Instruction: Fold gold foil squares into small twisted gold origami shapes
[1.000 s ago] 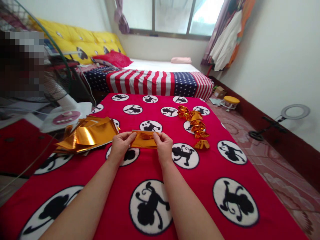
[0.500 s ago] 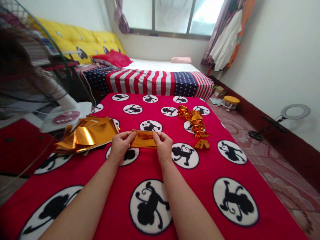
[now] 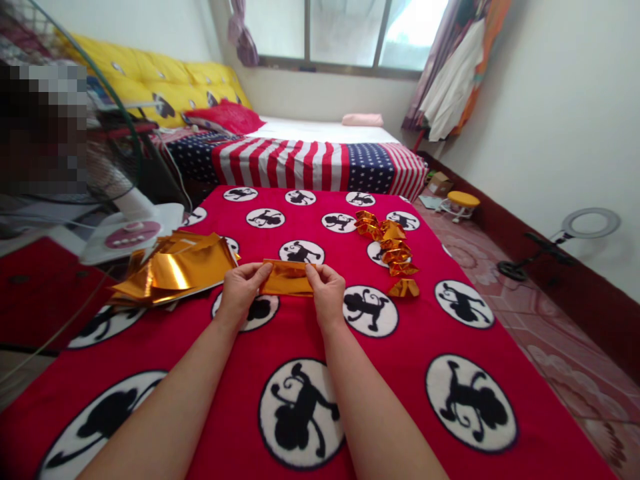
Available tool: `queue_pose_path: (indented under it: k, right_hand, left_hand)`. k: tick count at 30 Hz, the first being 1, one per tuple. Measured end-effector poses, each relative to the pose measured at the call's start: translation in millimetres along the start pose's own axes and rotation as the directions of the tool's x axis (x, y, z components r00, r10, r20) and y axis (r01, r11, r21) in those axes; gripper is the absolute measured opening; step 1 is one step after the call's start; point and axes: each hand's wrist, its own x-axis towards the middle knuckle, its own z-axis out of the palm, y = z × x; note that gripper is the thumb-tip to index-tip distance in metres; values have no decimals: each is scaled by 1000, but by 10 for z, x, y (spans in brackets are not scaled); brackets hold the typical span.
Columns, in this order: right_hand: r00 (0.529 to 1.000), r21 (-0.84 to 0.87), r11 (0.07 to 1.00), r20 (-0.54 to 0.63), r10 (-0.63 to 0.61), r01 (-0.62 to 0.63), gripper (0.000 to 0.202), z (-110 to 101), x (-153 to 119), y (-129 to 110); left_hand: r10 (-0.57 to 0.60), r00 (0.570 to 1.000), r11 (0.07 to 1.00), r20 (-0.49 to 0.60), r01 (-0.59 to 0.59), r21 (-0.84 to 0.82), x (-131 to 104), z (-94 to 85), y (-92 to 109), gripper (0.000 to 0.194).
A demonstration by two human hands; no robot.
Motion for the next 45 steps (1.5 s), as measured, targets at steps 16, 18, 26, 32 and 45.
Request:
queue_pose_path:
  k: [16,18,26,32,45]
  right_hand:
    - [980,-654,741,-1,-201,152,34,-62,4,14]
    - [981,-753,644,10,-192,134,32,-76,7,15]
    - [992,-946,314,42,-115,76,26,-35,22,-33]
    - [998,-967,257,-20,-63,-3,21,35,27,-50]
    - [985,-959,233,141,-98,160,14,96,-35,-54]
  left_hand:
    - [270,963,621,24,-193,760,-18,-74,-26,31]
    - [269,962,507,41,-178,844,-43,-72,-6,31]
    - [219,971,213,96,-144,966,-97,-31,50,32]
    - [200,973,150,120,-151,977,-93,-11,40,31]
    - [187,961,221,205,-244,944,-69,3,26,13]
